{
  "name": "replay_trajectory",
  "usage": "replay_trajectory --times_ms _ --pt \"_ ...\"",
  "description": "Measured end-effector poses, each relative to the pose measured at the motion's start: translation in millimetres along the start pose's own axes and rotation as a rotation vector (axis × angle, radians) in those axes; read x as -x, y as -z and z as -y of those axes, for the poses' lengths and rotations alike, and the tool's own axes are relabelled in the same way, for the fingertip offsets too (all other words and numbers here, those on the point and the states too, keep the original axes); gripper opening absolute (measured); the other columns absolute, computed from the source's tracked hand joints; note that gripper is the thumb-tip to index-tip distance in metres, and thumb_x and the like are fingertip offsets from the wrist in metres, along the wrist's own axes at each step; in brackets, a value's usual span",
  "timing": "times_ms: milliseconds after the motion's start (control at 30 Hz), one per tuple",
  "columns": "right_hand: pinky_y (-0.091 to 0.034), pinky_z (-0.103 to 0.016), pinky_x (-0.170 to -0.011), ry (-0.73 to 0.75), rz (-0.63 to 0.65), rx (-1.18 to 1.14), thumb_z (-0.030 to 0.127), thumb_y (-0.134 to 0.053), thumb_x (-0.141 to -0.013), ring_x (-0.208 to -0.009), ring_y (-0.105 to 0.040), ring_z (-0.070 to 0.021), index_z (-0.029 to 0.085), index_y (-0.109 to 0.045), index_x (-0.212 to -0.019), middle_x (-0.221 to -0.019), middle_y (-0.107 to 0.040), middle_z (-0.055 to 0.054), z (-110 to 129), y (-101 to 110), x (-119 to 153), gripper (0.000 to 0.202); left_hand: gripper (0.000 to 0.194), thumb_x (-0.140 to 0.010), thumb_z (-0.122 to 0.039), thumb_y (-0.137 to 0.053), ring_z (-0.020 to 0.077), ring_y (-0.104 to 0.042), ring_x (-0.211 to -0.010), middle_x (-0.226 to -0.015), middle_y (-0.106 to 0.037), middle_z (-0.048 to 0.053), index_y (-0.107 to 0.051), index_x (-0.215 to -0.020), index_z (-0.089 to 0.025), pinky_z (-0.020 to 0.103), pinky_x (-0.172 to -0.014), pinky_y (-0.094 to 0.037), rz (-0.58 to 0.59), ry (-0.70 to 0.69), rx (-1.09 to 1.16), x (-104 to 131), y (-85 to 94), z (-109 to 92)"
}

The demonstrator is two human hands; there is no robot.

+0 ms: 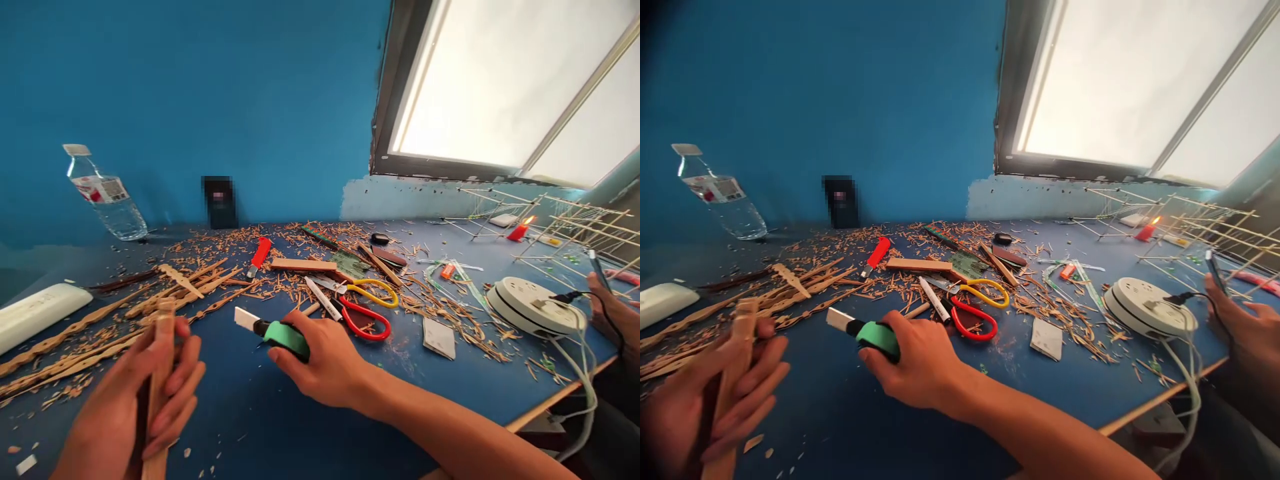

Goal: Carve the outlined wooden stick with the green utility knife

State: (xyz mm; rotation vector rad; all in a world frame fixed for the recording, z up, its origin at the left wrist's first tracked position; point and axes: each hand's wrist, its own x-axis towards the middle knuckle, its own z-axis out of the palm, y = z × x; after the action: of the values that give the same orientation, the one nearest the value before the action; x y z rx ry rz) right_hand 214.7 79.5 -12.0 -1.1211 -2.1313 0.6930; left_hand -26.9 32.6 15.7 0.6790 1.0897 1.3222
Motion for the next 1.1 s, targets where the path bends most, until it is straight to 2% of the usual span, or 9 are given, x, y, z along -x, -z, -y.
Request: replay_trajectory --times_ms 67,167,233,400,567,667,833,967,1100 --pt "-0.031 -0.030 -0.061 0.048 -0.041 0.029 0.046 -0.060 -0.101 -0.067 -0.057 -0.0194 0.021 -0.063 -0.115 -0.078 -0.064 0.000 -1.6 -1.2 1.4 0.029 0.034 -0.089 -0.054 -0.080 0.0034 -0.033 -0.038 -0.065 -0.046 -0.009 -0.062 -0.105 -0.030 0.010 -0.029 -0.037 0.076 0.051 0.051 6.9 -2.7 10.7" --pt "-0.037 -0.031 -0.065 0.166 -0.067 0.018 0.046 -0.048 -0.107 -0.071 -0.060 -0.0204 0.017 -0.060 -0.125 -0.086 -0.069 -0.004 -1.5 -1.1 6.2 0.036 0.051 -0.077 -0.054 -0.089 0.0043 -0.036 -0.041 -0.070 -0.052 -0.009 -0.060 -0.114 -0.033 0.011 -0.029 -0.037 0.196 0.119 0.035 15.6 -1.6 21.1" --pt "-0.039 -0.032 -0.066 0.266 -0.044 0.005 0.048 -0.051 -0.104 -0.071 -0.061 -0.0201 0.017 -0.060 -0.126 -0.087 -0.070 -0.004 -0.4 -0.4 9.9 0.039 0.064 -0.071 -0.053 -0.095 0.0024 -0.030 -0.042 -0.070 -0.052 -0.011 -0.055 -0.117 -0.034 0.009 -0.031 -0.033 0.205 0.117 -0.041 20.8 -1.9 22.3" --pt "-0.040 -0.032 -0.062 0.467 0.009 0.081 0.048 -0.049 -0.108 -0.068 -0.064 -0.0197 0.017 -0.060 -0.124 -0.089 -0.073 -0.005 1.1 -2.4 15.3 0.037 0.074 -0.082 -0.066 -0.084 0.0002 -0.015 -0.046 -0.067 -0.043 -0.015 -0.038 -0.132 -0.037 0.009 -0.041 -0.021 0.198 0.157 -0.306 34.5 -9.2 14.0" --pt "-0.047 -0.033 -0.070 0.474 0.014 0.089 0.048 -0.031 -0.117 -0.079 -0.070 -0.0213 0.013 -0.049 -0.151 -0.103 -0.076 -0.009 3.4 -1.3 16.3 0.052 0.072 -0.082 -0.073 -0.082 0.0005 -0.020 -0.047 -0.069 -0.040 -0.014 -0.041 -0.128 -0.035 0.014 -0.045 -0.019 0.228 0.177 -0.364 40.6 -13.1 11.3" --pt "-0.050 -0.031 -0.074 0.418 0.054 0.015 0.044 -0.025 -0.120 -0.083 -0.071 -0.0187 0.016 -0.048 -0.153 -0.107 -0.076 -0.008 4.5 2.7 16.6 0.049 0.067 -0.083 -0.073 -0.081 0.0011 -0.022 -0.050 -0.077 -0.044 -0.012 -0.046 -0.126 -0.035 0.014 -0.046 -0.019 0.197 0.166 -0.393 41.2 -13.7 13.5" --pt "-0.046 -0.026 -0.064 0.438 0.080 -0.079 0.044 -0.026 -0.120 -0.070 -0.064 -0.0130 0.020 -0.055 -0.138 -0.092 -0.072 -0.002 1.7 7.3 14.1 0.041 0.075 -0.087 -0.068 -0.079 0.0041 -0.026 -0.052 -0.087 -0.053 -0.008 -0.044 -0.147 -0.039 0.016 -0.046 -0.025 0.138 0.158 -0.368 43.8 -10.4 18.8" --pt "-0.046 -0.028 -0.060 0.549 0.067 0.091 0.043 -0.024 -0.120 -0.070 -0.066 -0.0142 0.018 -0.052 -0.138 -0.096 -0.073 -0.004 3.1 5.3 13.9 0.041 0.086 -0.079 -0.064 -0.089 0.0080 -0.048 -0.068 -0.106 -0.063 -0.002 -0.048 -0.150 -0.040 0.016 -0.055 -0.039 0.048 0.121 -0.386 46.2 -9.6 22.1" --pt "-0.049 -0.030 -0.060 0.625 0.010 0.258 0.045 -0.026 -0.119 -0.072 -0.070 -0.0159 0.017 -0.049 -0.140 -0.102 -0.075 -0.007 8.7 -0.7 18.0 0.042 0.083 -0.076 -0.057 -0.095 0.0162 -0.065 -0.088 -0.108 -0.070 -0.001 -0.052 -0.145 -0.039 0.022 -0.073 -0.054 0.208 0.134 -0.203 48.4 -12.8 25.8"
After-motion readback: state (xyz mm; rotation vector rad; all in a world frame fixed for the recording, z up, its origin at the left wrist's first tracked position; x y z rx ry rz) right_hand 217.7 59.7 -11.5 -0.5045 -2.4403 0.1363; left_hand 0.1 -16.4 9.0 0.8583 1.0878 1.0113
